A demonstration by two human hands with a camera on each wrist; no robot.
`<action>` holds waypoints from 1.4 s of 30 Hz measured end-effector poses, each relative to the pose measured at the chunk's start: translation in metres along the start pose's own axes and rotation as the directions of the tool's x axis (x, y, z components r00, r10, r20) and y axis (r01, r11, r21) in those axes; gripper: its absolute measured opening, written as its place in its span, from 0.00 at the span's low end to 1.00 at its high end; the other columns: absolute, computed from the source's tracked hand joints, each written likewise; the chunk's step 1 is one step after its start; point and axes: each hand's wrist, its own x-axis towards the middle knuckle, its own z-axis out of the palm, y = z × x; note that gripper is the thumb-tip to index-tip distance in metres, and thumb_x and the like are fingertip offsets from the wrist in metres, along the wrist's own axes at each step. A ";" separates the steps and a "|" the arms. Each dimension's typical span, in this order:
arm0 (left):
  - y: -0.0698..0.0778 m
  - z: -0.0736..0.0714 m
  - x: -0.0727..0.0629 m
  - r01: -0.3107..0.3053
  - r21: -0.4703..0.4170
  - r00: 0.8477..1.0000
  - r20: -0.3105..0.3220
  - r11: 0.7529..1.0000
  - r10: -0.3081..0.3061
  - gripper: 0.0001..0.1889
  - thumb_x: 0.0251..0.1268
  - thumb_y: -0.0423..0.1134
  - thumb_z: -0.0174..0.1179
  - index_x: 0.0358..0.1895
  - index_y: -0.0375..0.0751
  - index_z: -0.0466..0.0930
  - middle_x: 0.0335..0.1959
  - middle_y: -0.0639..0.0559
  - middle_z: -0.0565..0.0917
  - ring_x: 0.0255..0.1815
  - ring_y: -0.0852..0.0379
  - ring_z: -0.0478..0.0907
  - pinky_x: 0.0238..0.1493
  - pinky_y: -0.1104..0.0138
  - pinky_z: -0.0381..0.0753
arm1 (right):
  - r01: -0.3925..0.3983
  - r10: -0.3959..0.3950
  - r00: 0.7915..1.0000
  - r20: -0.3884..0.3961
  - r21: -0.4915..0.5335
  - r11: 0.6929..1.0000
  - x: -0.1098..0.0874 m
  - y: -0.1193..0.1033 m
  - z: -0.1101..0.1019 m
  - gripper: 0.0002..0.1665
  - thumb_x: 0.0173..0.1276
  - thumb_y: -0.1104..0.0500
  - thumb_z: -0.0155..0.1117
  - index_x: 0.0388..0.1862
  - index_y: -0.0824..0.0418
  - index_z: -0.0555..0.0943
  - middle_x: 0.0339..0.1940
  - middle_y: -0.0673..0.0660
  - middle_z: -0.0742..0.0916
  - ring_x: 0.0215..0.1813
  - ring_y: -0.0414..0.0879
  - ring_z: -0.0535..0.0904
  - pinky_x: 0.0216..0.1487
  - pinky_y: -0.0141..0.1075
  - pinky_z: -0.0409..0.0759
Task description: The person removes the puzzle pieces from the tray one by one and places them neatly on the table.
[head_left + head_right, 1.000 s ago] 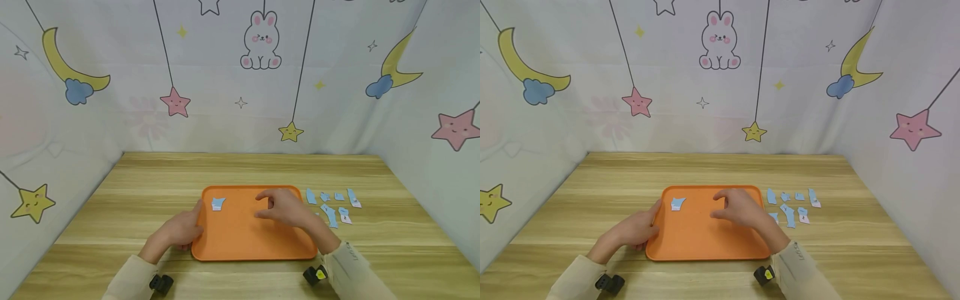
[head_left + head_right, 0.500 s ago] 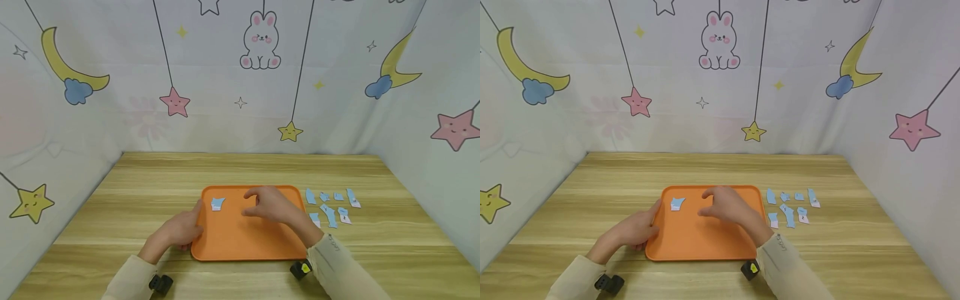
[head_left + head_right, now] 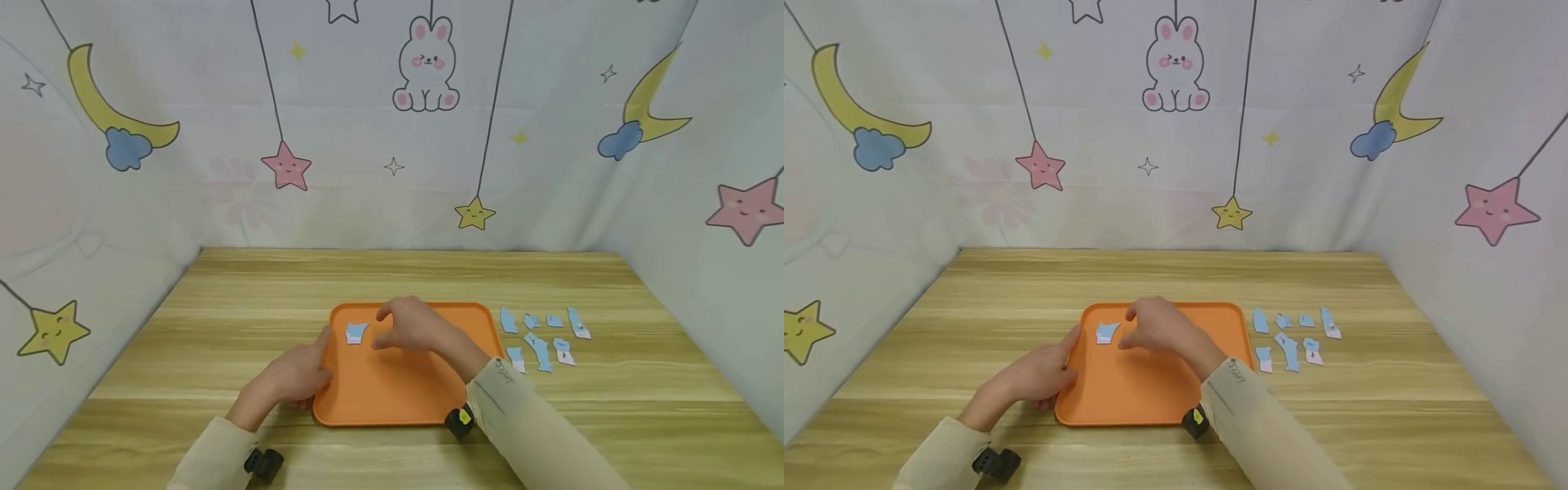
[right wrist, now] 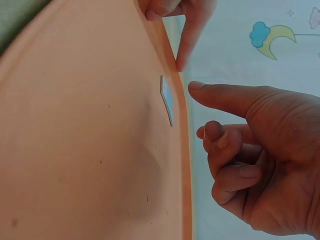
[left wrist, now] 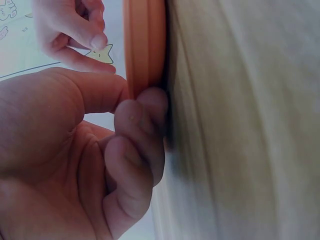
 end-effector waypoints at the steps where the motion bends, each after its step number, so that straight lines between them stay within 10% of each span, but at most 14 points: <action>1: 0.000 0.000 0.000 0.002 -0.006 1.000 0.002 1.000 -0.002 0.45 0.74 0.32 0.53 0.87 0.32 0.37 0.16 0.47 0.79 0.11 0.57 0.73 0.16 0.67 0.73 | -0.001 0.001 1.000 0.004 -0.005 1.000 0.003 0.000 0.001 0.31 0.68 0.49 0.77 0.66 0.62 0.83 0.66 0.59 0.86 0.32 0.45 0.85 0.55 0.45 0.84; 13: -0.005 -0.003 0.003 -0.032 -0.024 0.999 0.040 0.999 0.033 0.45 0.73 0.33 0.51 0.86 0.31 0.35 0.15 0.48 0.79 0.10 0.57 0.73 0.15 0.66 0.73 | -0.028 0.027 1.000 -0.017 -0.072 0.997 0.027 -0.009 0.015 0.35 0.64 0.46 0.80 0.63 0.65 0.85 0.62 0.60 0.88 0.54 0.52 0.86 0.59 0.45 0.85; 42: 0.000 -0.002 -0.001 -0.016 0.003 1.000 0.013 1.000 0.016 0.44 0.73 0.32 0.51 0.86 0.31 0.37 0.14 0.47 0.80 0.10 0.57 0.72 0.14 0.66 0.72 | 0.040 -0.047 0.998 -0.029 -0.187 0.982 0.033 -0.007 0.021 0.23 0.69 0.49 0.74 0.57 0.60 0.88 0.53 0.55 0.90 0.40 0.43 0.80 0.46 0.37 0.82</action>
